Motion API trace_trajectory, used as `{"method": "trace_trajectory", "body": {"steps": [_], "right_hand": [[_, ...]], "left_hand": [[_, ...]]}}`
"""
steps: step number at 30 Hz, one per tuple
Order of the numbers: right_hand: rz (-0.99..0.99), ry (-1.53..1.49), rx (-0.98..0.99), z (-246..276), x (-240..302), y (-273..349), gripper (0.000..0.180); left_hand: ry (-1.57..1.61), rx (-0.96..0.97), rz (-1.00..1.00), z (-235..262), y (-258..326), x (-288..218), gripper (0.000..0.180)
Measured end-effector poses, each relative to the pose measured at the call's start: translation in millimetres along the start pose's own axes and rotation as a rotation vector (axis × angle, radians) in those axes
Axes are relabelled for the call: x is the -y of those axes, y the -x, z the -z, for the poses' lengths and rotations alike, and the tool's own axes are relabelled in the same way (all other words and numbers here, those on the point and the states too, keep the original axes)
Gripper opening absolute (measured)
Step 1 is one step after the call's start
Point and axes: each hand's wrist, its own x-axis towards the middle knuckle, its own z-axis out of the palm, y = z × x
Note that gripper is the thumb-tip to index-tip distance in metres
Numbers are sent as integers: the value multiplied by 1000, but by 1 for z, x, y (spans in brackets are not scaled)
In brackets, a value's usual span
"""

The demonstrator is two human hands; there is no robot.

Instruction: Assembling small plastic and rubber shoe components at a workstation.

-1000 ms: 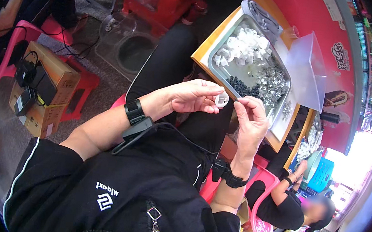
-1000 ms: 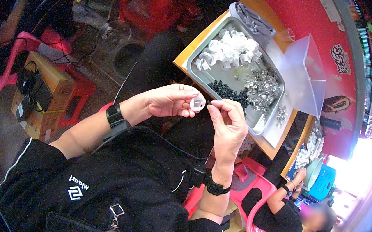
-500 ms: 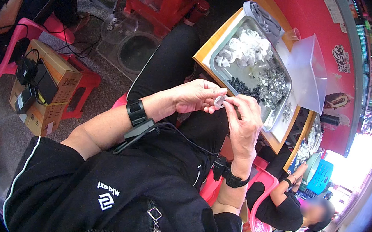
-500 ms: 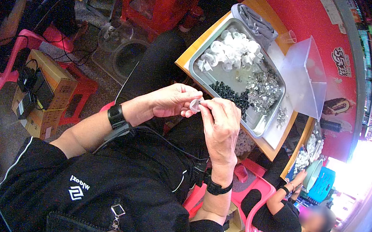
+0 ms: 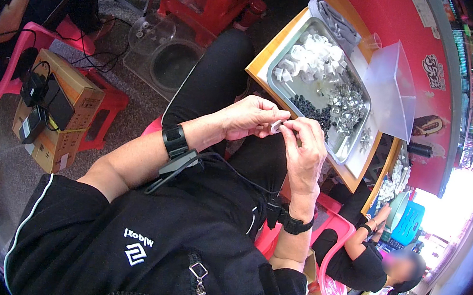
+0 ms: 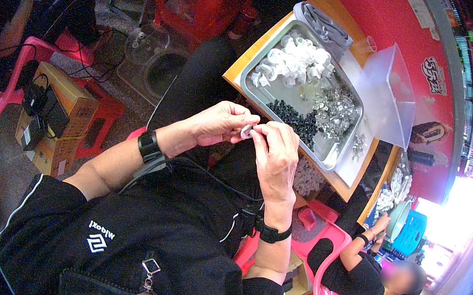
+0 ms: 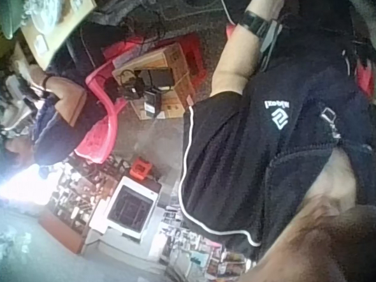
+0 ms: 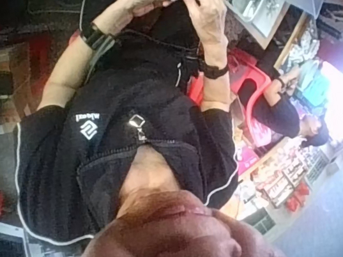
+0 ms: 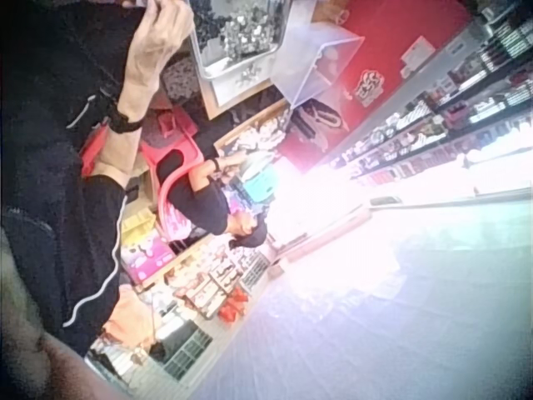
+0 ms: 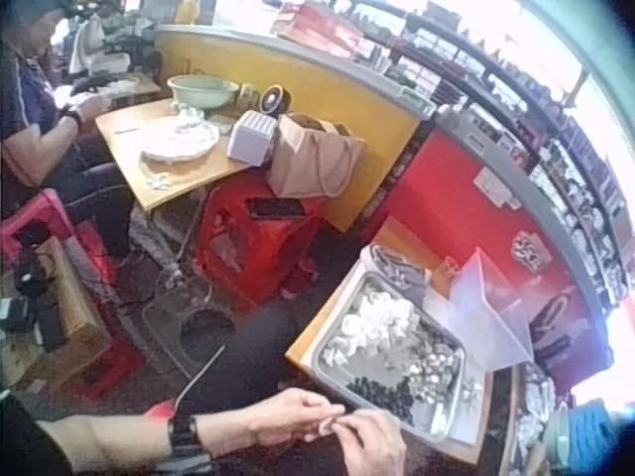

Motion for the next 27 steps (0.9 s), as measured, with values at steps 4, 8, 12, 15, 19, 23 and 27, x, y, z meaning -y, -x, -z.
{"method": "trace_trajectory", "body": {"steps": [4, 8, 12, 15, 19, 23, 27], "right_hand": [[-185, -161, 23, 4, 2, 3, 14], [-108, -131, 50, 10, 0, 4, 15], [69, -57, 103, 9, -5, 3, 16], [170, 12, 124, 9, -7, 0, 16], [242, 25, 165, 11, -8, -7, 15], [260, -11, 205, 12, -8, -9, 16], [233, -20, 213, 13, -10, -2, 15]], "left_hand": [[1, -2, 39, -3, 2, 0, 28], [86, 52, 221, 2, 3, 3, 28], [231, 137, 322, 3, 5, 1, 28], [242, 128, 300, 6, 4, 3, 28], [249, 110, 271, 4, 6, 3, 28], [197, 108, 257, 2, 7, 3, 29], [165, 51, 295, -1, 4, 9, 32]]}}
